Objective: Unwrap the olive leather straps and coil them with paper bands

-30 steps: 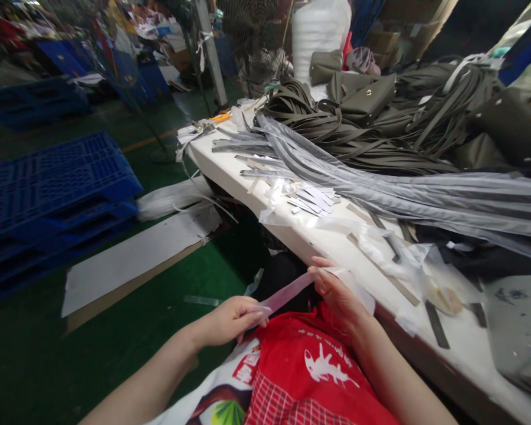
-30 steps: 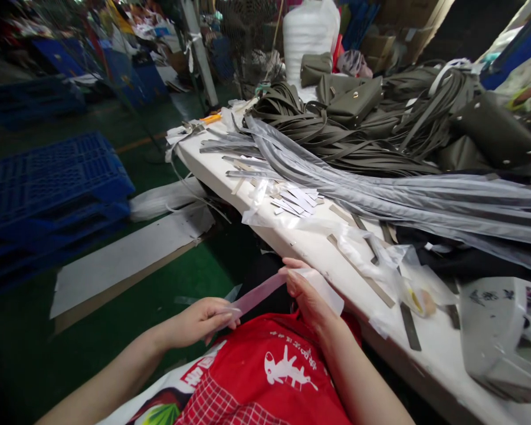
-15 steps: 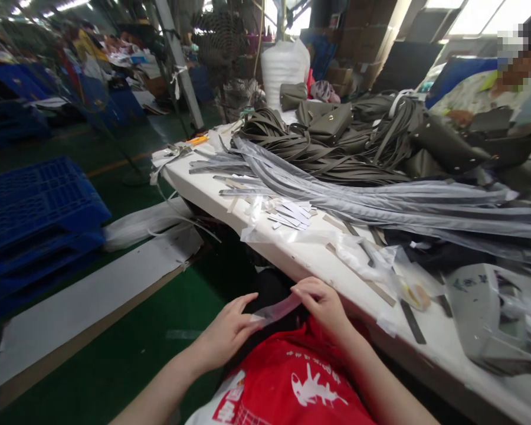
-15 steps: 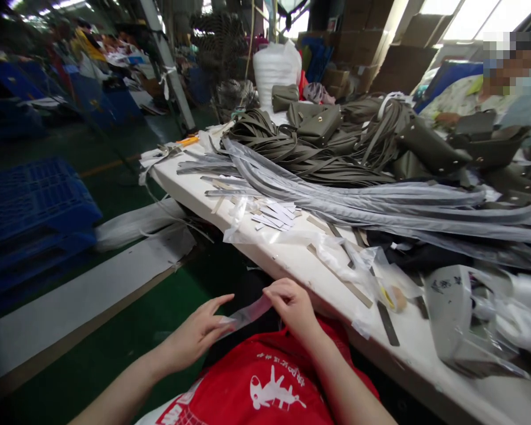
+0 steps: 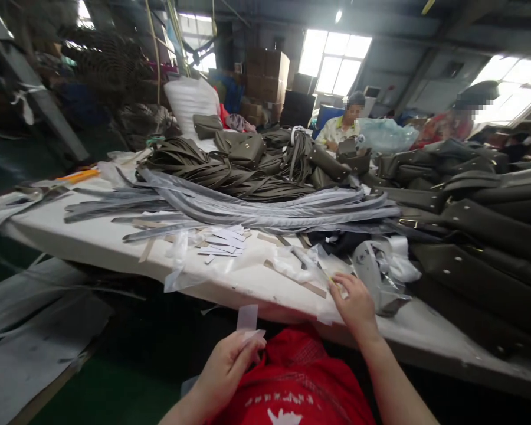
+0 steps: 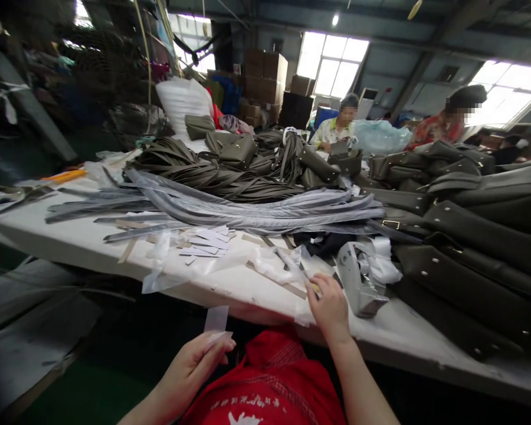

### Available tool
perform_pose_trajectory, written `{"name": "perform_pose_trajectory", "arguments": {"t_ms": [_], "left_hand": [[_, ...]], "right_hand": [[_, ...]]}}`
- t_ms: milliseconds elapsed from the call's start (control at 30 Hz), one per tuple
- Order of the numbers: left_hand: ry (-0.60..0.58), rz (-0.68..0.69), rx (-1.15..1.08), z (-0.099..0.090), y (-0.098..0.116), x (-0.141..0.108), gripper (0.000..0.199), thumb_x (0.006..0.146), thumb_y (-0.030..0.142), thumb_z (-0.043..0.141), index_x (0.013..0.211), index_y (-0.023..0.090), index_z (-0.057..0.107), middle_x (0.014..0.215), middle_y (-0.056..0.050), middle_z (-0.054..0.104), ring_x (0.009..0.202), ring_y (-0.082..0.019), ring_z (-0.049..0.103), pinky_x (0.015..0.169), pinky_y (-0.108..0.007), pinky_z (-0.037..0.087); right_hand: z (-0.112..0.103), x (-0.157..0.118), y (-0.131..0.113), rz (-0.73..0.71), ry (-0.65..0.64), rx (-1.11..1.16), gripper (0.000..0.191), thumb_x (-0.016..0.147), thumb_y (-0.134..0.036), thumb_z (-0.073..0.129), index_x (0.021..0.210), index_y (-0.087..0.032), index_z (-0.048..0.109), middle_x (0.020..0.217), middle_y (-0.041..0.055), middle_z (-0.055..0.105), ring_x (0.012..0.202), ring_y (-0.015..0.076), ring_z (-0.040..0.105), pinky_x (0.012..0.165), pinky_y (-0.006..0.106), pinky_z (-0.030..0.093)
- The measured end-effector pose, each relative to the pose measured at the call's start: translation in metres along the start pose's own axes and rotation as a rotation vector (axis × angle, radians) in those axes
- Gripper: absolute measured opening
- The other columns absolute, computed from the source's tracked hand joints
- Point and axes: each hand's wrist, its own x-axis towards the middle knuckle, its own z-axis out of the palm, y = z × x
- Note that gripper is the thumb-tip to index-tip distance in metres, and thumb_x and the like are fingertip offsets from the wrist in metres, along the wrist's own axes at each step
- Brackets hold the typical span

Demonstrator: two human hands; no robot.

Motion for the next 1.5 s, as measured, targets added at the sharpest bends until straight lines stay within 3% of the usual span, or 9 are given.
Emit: {"name": "perform_pose_trajectory", "arguments": {"t_ms": [167, 300, 533, 667, 733, 900, 967, 1100, 1500], "left_hand": [[-0.038, -0.031, 0.003, 0.002, -0.005, 0.005, 0.037, 0.098, 0.044, 0.043, 0.085, 0.019, 0.068, 0.079, -0.003, 0.066, 0.074, -0.015, 0.063, 0.075, -0.022, 0.050], [-0.061, -0.064, 0.007, 0.000, -0.004, 0.009, 0.039, 0.098, 0.044, 0.040, 0.087, 0.018, 0.067, 0.080, -0.003, 0.064, 0.072, -0.014, 0.063, 0.073, -0.021, 0.049], [-0.030, -0.084, 0.018, -0.004, 0.000, 0.008, 0.041, 0.100, 0.044, 0.037, 0.087, 0.017, 0.066, 0.076, -0.003, 0.063, 0.071, -0.014, 0.061, 0.073, -0.022, 0.047], [-0.008, -0.044, -0.008, -0.008, 0.008, 0.004, 0.043, 0.100, 0.043, 0.036, 0.087, 0.016, 0.067, 0.079, -0.003, 0.065, 0.072, -0.013, 0.060, 0.073, -0.022, 0.047], [-0.003, -0.011, -0.026, -0.012, 0.014, 0.001, 0.044, 0.100, 0.043, 0.035, 0.088, 0.015, 0.067, 0.080, -0.004, 0.066, 0.071, -0.012, 0.061, 0.074, -0.022, 0.047], [-0.022, 0.106, 0.007, -0.015, 0.026, -0.006, 0.046, 0.101, 0.042, 0.032, 0.089, 0.016, 0.068, 0.080, -0.004, 0.066, 0.075, -0.013, 0.061, 0.076, -0.021, 0.046], [-0.025, 0.118, 0.001, -0.015, 0.028, -0.009, 0.047, 0.102, 0.042, 0.031, 0.089, 0.016, 0.068, 0.081, -0.004, 0.067, 0.075, -0.013, 0.061, 0.076, -0.021, 0.046], [0.005, 0.132, -0.001, -0.018, 0.031, -0.013, 0.048, 0.101, 0.043, 0.031, 0.088, 0.016, 0.069, 0.080, -0.004, 0.068, 0.075, -0.014, 0.062, 0.075, -0.022, 0.046], [-0.068, 0.078, -0.017, -0.017, 0.039, -0.019, 0.043, 0.100, 0.041, 0.036, 0.089, 0.019, 0.072, 0.066, -0.001, 0.066, 0.060, -0.014, 0.059, 0.063, -0.021, 0.044]], "right_hand": [[0.010, -0.013, 0.064, 0.062, -0.170, -0.325, 0.049, 0.086, -0.052, 0.055, 0.118, -0.016, 0.065, 0.130, 0.0185, 0.057, 0.117, 0.0338, 0.053, 0.100, 0.045, 0.042], [0.029, -0.018, 0.068, 0.056, -0.282, -0.420, 0.057, 0.091, -0.052, 0.046, 0.140, -0.024, 0.049, 0.147, 0.0138, 0.043, 0.136, 0.0322, 0.037, 0.106, 0.046, 0.035], [0.025, -0.005, 0.058, 0.038, -0.292, -0.437, 0.054, 0.087, -0.049, 0.050, 0.129, -0.015, 0.059, 0.137, 0.0202, 0.051, 0.131, 0.0372, 0.041, 0.103, 0.051, 0.036], [0.008, 0.019, 0.024, 0.030, -0.104, -0.097, 0.055, 0.085, -0.047, 0.053, 0.128, -0.014, 0.057, 0.131, 0.0219, 0.053, 0.113, 0.0351, 0.056, 0.097, 0.052, 0.043], [0.006, 0.027, -0.013, 0.089, -0.156, 0.245, 0.055, 0.085, -0.048, 0.056, 0.130, -0.016, 0.055, 0.114, 0.0170, 0.063, 0.094, 0.0286, 0.064, 0.088, 0.047, 0.050], [0.023, 0.013, -0.114, 0.043, -0.821, 0.946, 0.048, 0.081, -0.043, 0.067, 0.122, -0.020, 0.061, 0.094, 0.0080, 0.069, 0.079, 0.0209, 0.066, 0.074, 0.034, 0.054], [0.033, 0.006, -0.136, -0.021, -0.940, 1.018, 0.041, 0.079, -0.039, 0.071, 0.115, -0.021, 0.066, 0.092, 0.0059, 0.070, 0.079, 0.0195, 0.065, 0.074, 0.032, 0.053], [0.043, 0.002, -0.149, 0.013, -0.920, 1.017, 0.020, 0.082, -0.038, 0.069, 0.078, -0.019, 0.071, 0.071, 0.0017, 0.068, 0.066, 0.0157, 0.060, 0.064, 0.026, 0.049], [0.045, -0.006, -0.142, -0.051, -0.826, 0.908, 0.025, 0.083, -0.039, 0.067, 0.069, -0.018, 0.067, 0.062, 0.0002, 0.064, 0.056, 0.0131, 0.056, 0.053, 0.023, 0.045]]}}
